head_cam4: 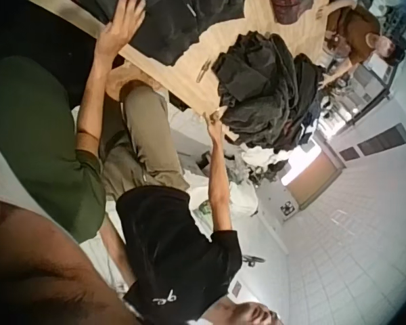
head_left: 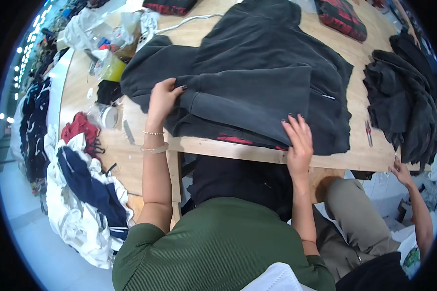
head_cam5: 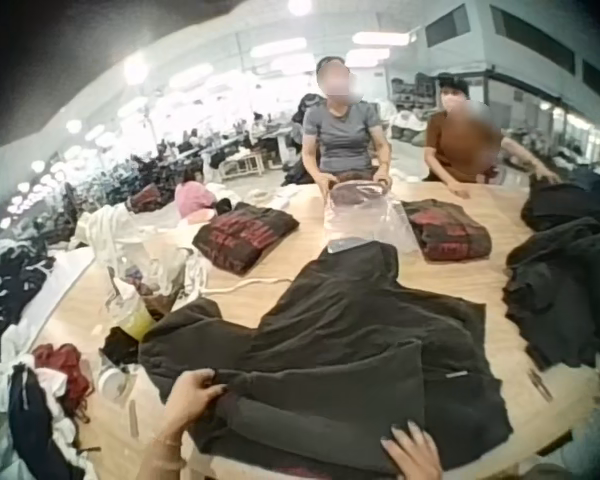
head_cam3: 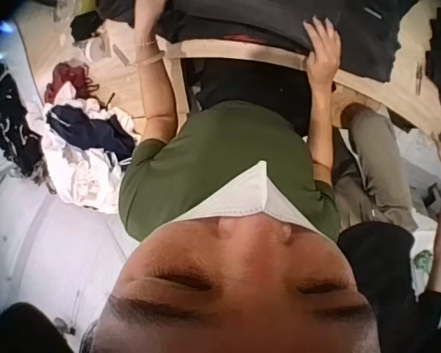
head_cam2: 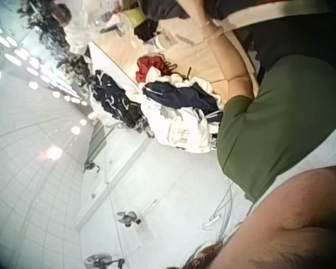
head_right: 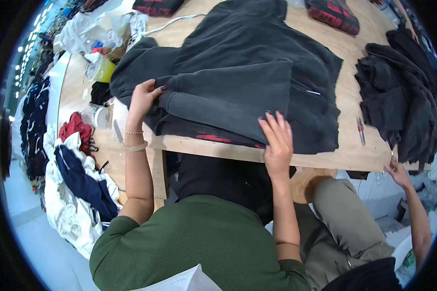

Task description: The recorder is trimming loose threads with snips and folding black hoodies on a large work table.

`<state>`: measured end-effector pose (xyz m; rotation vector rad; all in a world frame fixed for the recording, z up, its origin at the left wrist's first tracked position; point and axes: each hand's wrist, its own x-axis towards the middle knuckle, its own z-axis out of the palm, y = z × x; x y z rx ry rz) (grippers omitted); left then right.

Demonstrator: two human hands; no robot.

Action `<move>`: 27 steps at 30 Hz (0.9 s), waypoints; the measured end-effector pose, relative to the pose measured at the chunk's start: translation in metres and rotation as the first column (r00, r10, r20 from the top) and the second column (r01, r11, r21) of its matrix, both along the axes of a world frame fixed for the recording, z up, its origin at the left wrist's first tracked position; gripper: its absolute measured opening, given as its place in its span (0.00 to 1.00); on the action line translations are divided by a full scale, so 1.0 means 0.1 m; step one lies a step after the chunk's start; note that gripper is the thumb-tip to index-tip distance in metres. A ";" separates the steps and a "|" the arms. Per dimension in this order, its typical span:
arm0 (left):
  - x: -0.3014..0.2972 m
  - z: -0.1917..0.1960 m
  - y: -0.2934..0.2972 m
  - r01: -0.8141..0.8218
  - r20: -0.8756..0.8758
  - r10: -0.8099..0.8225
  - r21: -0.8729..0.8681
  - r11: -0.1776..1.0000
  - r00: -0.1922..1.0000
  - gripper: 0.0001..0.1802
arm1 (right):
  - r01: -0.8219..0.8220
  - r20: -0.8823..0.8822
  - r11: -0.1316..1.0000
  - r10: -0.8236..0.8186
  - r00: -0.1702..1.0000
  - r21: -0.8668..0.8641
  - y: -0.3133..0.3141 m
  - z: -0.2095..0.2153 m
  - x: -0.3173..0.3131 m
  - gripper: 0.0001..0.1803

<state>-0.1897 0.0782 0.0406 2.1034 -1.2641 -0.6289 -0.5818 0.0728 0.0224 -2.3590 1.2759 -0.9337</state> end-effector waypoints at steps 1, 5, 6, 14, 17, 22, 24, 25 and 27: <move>-0.22 0.03 -0.04 -0.145 0.118 0.156 -0.094 0.985 0.981 0.09 | -0.009 -0.033 1.000 0.009 0.999 0.007 -0.04 -0.06 -0.02 0.33; -1.21 0.37 -0.53 0.227 0.350 -0.055 -0.472 0.852 0.935 0.13 | 0.054 -0.028 0.998 -0.053 0.998 0.017 -0.03 -0.18 0.00 0.33; -1.49 0.44 -0.64 0.377 0.352 -0.215 -0.497 0.782 0.911 0.14 | 0.055 -0.041 0.998 -0.055 0.998 -0.007 -0.01 -0.09 0.00 0.33; -2.70 -0.53 -1.31 0.705 0.646 -0.427 -0.251 0.663 0.632 0.27 | 0.041 -0.258 0.981 0.009 0.966 0.190 0.20 0.05 -0.18 0.28; -2.58 -0.55 -1.30 0.711 0.660 -0.451 -0.185 0.678 0.601 0.28 | -0.003 -0.286 0.956 0.091 0.954 0.293 0.19 0.30 -0.09 0.28; -2.06 -0.04 -1.97 0.685 0.133 -0.693 -0.366 0.630 0.708 0.22 | -0.190 0.284 0.734 -0.004 0.959 0.652 -0.81 0.81 -0.33 0.14; -1.62 0.10 -2.47 0.541 0.321 -0.437 -0.429 0.723 0.840 0.17 | -0.046 0.337 0.912 -0.104 0.936 0.409 -1.46 0.91 -0.43 0.13; -1.41 0.15 -2.68 0.402 0.325 -0.284 -0.392 0.827 0.902 0.17 | 0.058 0.289 0.948 -0.154 0.945 0.314 -1.86 0.89 -0.56 0.14; -0.82 0.06 -3.12 0.233 0.378 -0.102 -0.319 0.919 0.920 0.17 | 0.244 0.072 0.957 -0.257 0.964 0.155 -2.66 0.68 -0.78 0.16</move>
